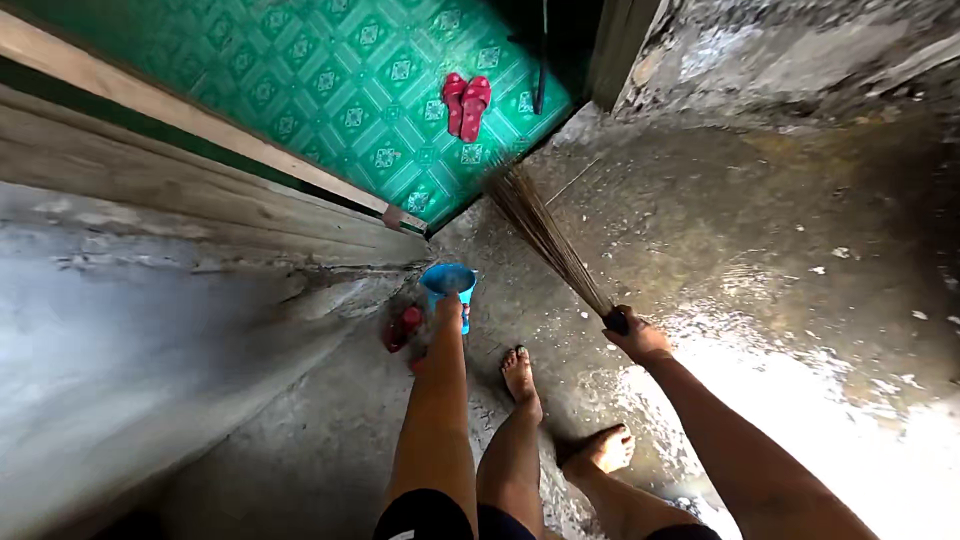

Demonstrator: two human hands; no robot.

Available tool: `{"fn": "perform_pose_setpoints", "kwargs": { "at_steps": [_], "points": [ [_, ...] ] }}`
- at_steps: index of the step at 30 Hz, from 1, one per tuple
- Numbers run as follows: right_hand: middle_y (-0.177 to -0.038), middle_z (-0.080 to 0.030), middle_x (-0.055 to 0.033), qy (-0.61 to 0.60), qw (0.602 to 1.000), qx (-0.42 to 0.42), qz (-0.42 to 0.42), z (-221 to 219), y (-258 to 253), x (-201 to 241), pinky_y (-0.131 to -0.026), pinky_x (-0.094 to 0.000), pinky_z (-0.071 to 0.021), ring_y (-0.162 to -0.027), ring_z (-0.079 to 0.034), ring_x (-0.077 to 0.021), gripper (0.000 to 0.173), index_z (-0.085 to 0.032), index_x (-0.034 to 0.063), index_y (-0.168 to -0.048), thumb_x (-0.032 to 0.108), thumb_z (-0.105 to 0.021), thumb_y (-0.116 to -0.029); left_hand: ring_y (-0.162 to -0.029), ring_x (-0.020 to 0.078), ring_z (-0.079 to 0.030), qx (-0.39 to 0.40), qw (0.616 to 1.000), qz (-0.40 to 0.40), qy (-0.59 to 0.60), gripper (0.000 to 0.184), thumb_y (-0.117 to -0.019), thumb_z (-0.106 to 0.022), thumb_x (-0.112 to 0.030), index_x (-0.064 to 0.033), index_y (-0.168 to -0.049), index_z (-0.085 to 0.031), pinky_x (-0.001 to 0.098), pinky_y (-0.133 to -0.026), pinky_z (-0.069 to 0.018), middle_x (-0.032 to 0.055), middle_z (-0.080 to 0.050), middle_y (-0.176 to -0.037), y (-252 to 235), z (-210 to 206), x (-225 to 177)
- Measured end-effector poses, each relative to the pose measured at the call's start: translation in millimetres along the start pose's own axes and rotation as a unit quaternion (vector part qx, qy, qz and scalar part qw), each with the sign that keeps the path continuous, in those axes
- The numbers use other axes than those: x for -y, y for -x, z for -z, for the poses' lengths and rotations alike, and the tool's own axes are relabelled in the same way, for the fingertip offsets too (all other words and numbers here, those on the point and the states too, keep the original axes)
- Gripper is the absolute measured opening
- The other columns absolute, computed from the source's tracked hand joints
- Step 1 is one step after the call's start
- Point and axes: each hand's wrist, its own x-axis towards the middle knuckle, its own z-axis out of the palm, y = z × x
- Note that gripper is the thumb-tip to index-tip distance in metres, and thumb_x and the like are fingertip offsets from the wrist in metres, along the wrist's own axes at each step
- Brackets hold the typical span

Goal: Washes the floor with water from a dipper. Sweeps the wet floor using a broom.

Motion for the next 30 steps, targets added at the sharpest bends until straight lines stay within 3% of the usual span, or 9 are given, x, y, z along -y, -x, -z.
{"fn": "perform_pose_setpoints", "kwargs": {
  "at_steps": [4,8,11,13,15,20,24,26,30],
  "points": [
    [-0.136,-0.064,-0.0217,0.043,0.998,0.036,0.032,-35.3,-5.9,11.3,-0.094,-0.0674,-0.0521,-0.117,-0.066,-0.0454,0.079,-0.035,0.0253,-0.16,0.055,-0.067,-0.0944,-0.085,0.0267,-0.066,-0.036,0.998,0.003,-0.052,0.048,-0.1118,-0.041,-0.037,0.0033,-0.133,-0.057,0.0428,-0.078,-0.0566,0.0217,-0.064,-0.114,-27.5,-6.9,7.8],
    [-0.141,-0.059,-0.0237,0.11,0.989,0.075,0.059,-67.7,-14.1,19.2,-0.093,-0.0675,-0.0525,-0.117,-0.065,-0.0467,0.079,-0.032,0.0269,-0.162,0.06,-0.062,-0.0966,-0.09,0.0295,-0.069,-0.059,0.995,-0.004,-0.08,0.049,-0.1109,-0.043,-0.037,0.0057,-0.132,-0.058,0.0447,-0.083,-0.0579,0.0241,-0.066,-0.115,-40.0,-6.3,17.8],
    [-0.139,-0.059,-0.0273,0.123,0.99,0.064,0.038,-67.7,-31.2,6.4,-0.091,-0.0708,-0.0516,-0.117,-0.064,-0.0507,0.076,-0.035,0.0281,-0.162,0.061,-0.059,-0.0977,-0.07,0.022,-0.063,-0.049,0.998,0.0,-0.028,0.051,-0.1115,-0.041,-0.042,0.0044,-0.124,-0.059,0.0372,-0.066,-0.0557,0.0167,-0.064,-0.093,-36.6,-5.0,35.3],
    [-0.132,-0.064,-0.0279,0.078,0.996,0.031,-0.013,-59.3,-44.2,-16.9,-0.091,-0.0731,-0.0503,-0.117,-0.064,-0.052,0.075,-0.04,0.0247,-0.158,0.064,-0.059,-0.0968,-0.056,0.0179,-0.058,-0.028,0.999,-0.009,0.013,0.05,-0.1112,-0.041,-0.044,0.0017,-0.117,-0.059,0.0332,-0.053,-0.0516,0.0111,-0.061,-0.077,-21.8,0.7,55.9],
    [-0.126,-0.068,-0.0284,0.014,0.998,0.006,-0.059,-57.3,-49.7,-41.2,-0.093,-0.073,-0.0488,-0.116,-0.064,-0.0515,0.074,-0.043,0.0226,-0.157,0.064,-0.058,-0.0972,-0.05,0.0157,-0.055,0.006,0.999,-0.027,0.042,0.047,-0.1113,-0.042,-0.043,0.0007,-0.114,-0.057,0.0309,-0.048,-0.05,0.008,-0.058,-0.07,5.6,11.4,78.0],
    [-0.119,-0.07,-0.0262,-0.095,0.993,0.02,-0.062,-103.5,-1.3,-12.0,-0.09,-0.0698,-0.0519,-0.109,-0.068,-0.0487,0.07,-0.04,0.025,-0.158,0.06,-0.057,-0.0996,-0.049,0.0152,-0.055,0.076,0.994,-0.045,0.063,0.042,-0.1115,-0.043,-0.04,-0.0009,-0.109,-0.057,0.029,-0.045,-0.0489,0.0065,-0.057,-0.066,58.5,39.2,121.9],
    [-0.128,-0.069,-0.0219,0.018,0.994,0.112,-0.001,-141.4,17.1,-13.0,-0.093,-0.0694,-0.0513,-0.115,-0.066,-0.0465,0.075,-0.036,0.0331,-0.161,0.065,-0.057,-0.0964,-0.049,0.0155,-0.055,0.071,0.997,-0.015,0.039,0.039,-0.1113,-0.045,-0.038,-0.0009,-0.109,-0.056,0.0288,-0.045,-0.0489,0.007,-0.056,-0.066,76.1,36.1,124.8],
    [-0.133,-0.065,-0.0262,0.049,0.994,0.096,0.006,-120.1,7.0,-27.1,-0.091,-0.0725,-0.0504,-0.117,-0.064,-0.0511,0.073,-0.038,0.0319,-0.16,0.063,-0.058,-0.0971,-0.05,0.0147,-0.054,0.063,0.998,-0.006,0.03,0.038,-0.1113,-0.045,-0.038,-0.0008,-0.11,-0.054,0.0282,-0.045,-0.048,0.0068,-0.056,-0.068,77.4,28.2,119.8],
    [-0.127,-0.067,-0.0285,-0.004,0.999,0.011,-0.052,-62.5,-39.5,-70.3,-0.091,-0.0738,-0.0488,-0.116,-0.064,-0.0526,0.071,-0.045,0.0256,-0.156,0.062,-0.058,-0.0971,-0.053,0.0153,-0.056,0.031,0.999,-0.028,-0.029,0.042,-0.1108,-0.045,-0.041,-0.0002,-0.114,-0.055,0.0301,-0.049,-0.05,0.0077,-0.058,-0.073,61.7,11.4,110.0]
  ]
}}
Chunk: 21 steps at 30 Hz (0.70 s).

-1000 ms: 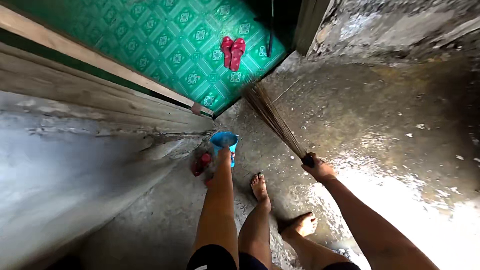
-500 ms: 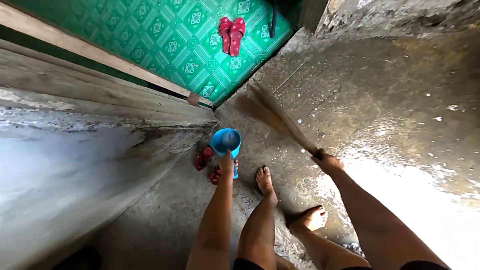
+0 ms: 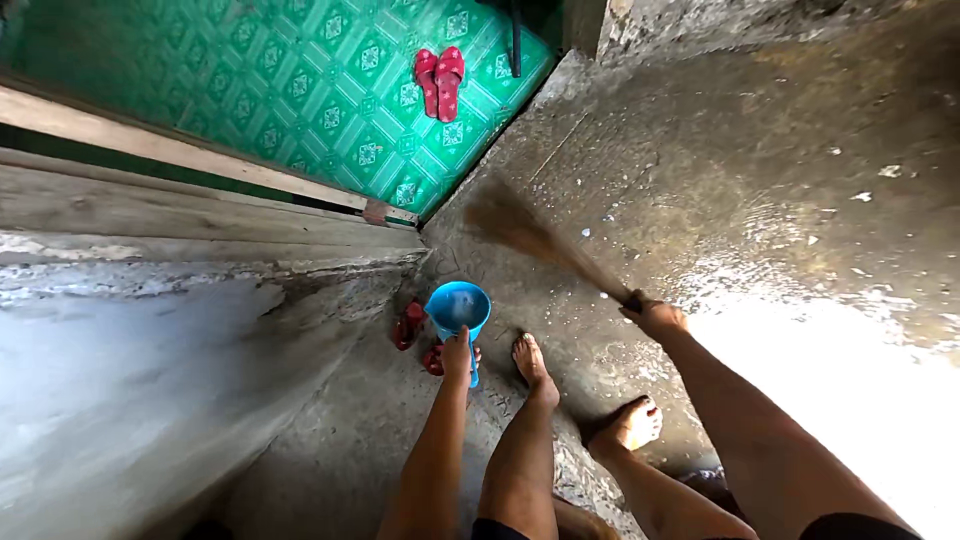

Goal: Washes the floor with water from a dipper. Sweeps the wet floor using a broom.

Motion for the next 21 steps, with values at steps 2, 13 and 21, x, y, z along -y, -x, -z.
{"fn": "perform_pose_setpoints", "kwargs": {
  "at_steps": [2,13,21],
  "points": [
    [-0.127,-0.068,-0.0268,-0.053,0.998,-0.018,-0.026,6.1,-7.8,-0.1,-0.095,-0.0717,-0.0483,-0.118,-0.064,-0.0498,0.073,-0.041,0.0255,-0.159,0.063,-0.056,-0.0982,-0.057,0.0163,-0.059,-0.012,0.999,-0.015,-0.032,0.043,-0.1107,-0.046,-0.041,-0.0001,-0.117,-0.056,0.0313,-0.053,-0.0515,0.0089,-0.06,-0.077,-5.8,-8.6,-15.4],
    [-0.127,-0.067,-0.0295,-0.017,1.0,-0.022,-0.009,44.0,-23.9,-38.1,-0.093,-0.0747,-0.0476,-0.117,-0.063,-0.054,0.068,-0.048,0.025,-0.154,0.063,-0.057,-0.0981,-0.099,0.0349,-0.071,-0.003,0.974,-0.1,-0.205,0.049,-0.1114,-0.045,-0.037,0.0056,-0.133,-0.056,0.0501,-0.09,-0.058,0.0265,-0.067,-0.115,-9.9,-124.1,-127.0],
    [-0.126,-0.068,-0.0268,-0.064,0.997,-0.033,-0.027,62.0,-37.6,-32.6,-0.094,-0.0713,-0.0491,-0.117,-0.065,-0.05,0.071,-0.04,0.028,-0.158,0.064,-0.054,-0.099,-0.098,0.0336,-0.071,0.019,0.96,-0.137,-0.243,0.052,-0.1114,-0.041,-0.042,0.0019,-0.132,-0.058,0.0513,-0.089,-0.0579,0.0232,-0.069,-0.112,-5.3,-212.4,-183.0]
  ]
}}
